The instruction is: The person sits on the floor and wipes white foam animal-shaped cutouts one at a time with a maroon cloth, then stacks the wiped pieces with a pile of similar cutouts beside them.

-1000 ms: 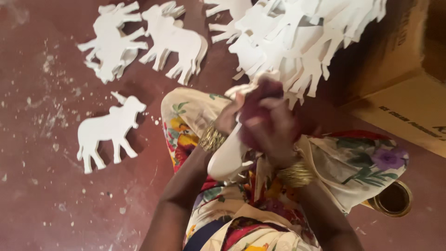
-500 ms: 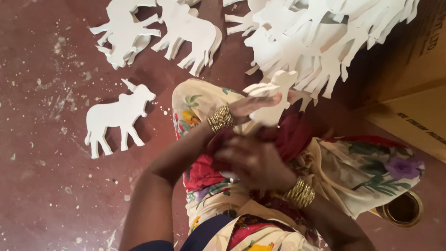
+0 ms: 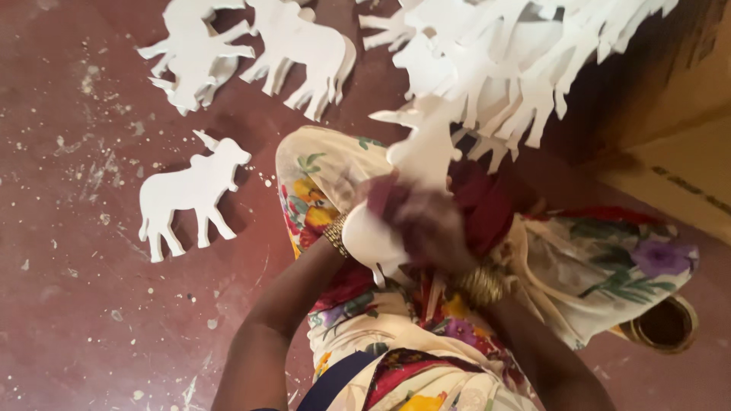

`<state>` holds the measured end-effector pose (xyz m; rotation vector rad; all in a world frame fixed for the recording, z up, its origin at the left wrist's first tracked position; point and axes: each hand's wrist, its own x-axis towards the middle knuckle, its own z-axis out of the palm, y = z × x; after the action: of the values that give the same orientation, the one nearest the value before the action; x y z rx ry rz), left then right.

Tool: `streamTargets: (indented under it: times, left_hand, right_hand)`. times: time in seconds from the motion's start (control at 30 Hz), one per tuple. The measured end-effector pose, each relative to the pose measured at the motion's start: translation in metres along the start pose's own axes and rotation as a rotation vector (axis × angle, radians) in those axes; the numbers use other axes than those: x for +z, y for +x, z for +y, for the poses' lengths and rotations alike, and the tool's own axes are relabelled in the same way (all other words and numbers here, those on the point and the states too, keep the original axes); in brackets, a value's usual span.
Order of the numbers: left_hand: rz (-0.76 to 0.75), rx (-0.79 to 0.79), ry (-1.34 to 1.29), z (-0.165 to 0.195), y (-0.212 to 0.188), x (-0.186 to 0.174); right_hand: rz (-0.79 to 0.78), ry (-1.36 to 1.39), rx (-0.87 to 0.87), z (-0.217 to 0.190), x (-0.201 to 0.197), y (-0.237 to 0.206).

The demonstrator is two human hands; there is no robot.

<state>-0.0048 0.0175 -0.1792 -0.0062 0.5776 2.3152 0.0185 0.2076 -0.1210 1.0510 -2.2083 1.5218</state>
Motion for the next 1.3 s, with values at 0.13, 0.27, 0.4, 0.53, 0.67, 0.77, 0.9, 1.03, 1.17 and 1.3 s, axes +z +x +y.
streamTargets:
  times: [0.13, 0.27, 0.4, 0.53, 0.67, 0.77, 0.9, 1.03, 1.17, 1.3]
  left_hand:
    - [0.035, 0.027, -0.09, 0.013, 0.003, -0.015]
    - [0.239, 0.32, -0.067, 0.037, -0.002, 0.008]
    - [-0.022, 0.493, 0.097, 0.056, -0.024, 0.047]
    - [-0.005, 0.597, 0.137, 0.08, -0.052, 0.064]
    - [0.009, 0.689, 0.17, 0.105, -0.076, 0.066]
    - [0.023, 0.716, 0.157, 0.116, -0.081, 0.072]
    - [0.043, 0.753, 0.004, 0.111, -0.072, 0.081]
    - [0.153, 0.77, -0.15, 0.1, -0.048, 0.074]
    - [0.288, 0.758, -0.183, 0.1, -0.01, 0.05]
    - [0.408, 0.848, -0.013, 0.106, 0.02, 0.028]
  right_hand:
    - [0.267, -0.21, 0.192, 0.028, -0.01, 0.014]
    - [0.139, -0.132, 0.157, 0.029, -0.015, 0.012]
    - [-0.069, -0.095, 0.131, 0.004, -0.017, -0.016]
    - [-0.231, 0.168, 0.114, -0.014, -0.009, -0.041]
    - [-0.512, 0.027, 0.102, -0.029, -0.002, -0.039]
    - [-0.501, 0.033, 0.047, -0.049, -0.014, -0.02]
    - [0.013, -0.225, -0.128, -0.08, -0.03, 0.007]
    - [-0.072, -0.582, -0.083, -0.076, -0.024, 0.028]
    - [-0.026, -0.658, 0.009, -0.047, -0.013, 0.036]
    - [0.104, -0.699, 0.023, -0.022, -0.009, 0.039]
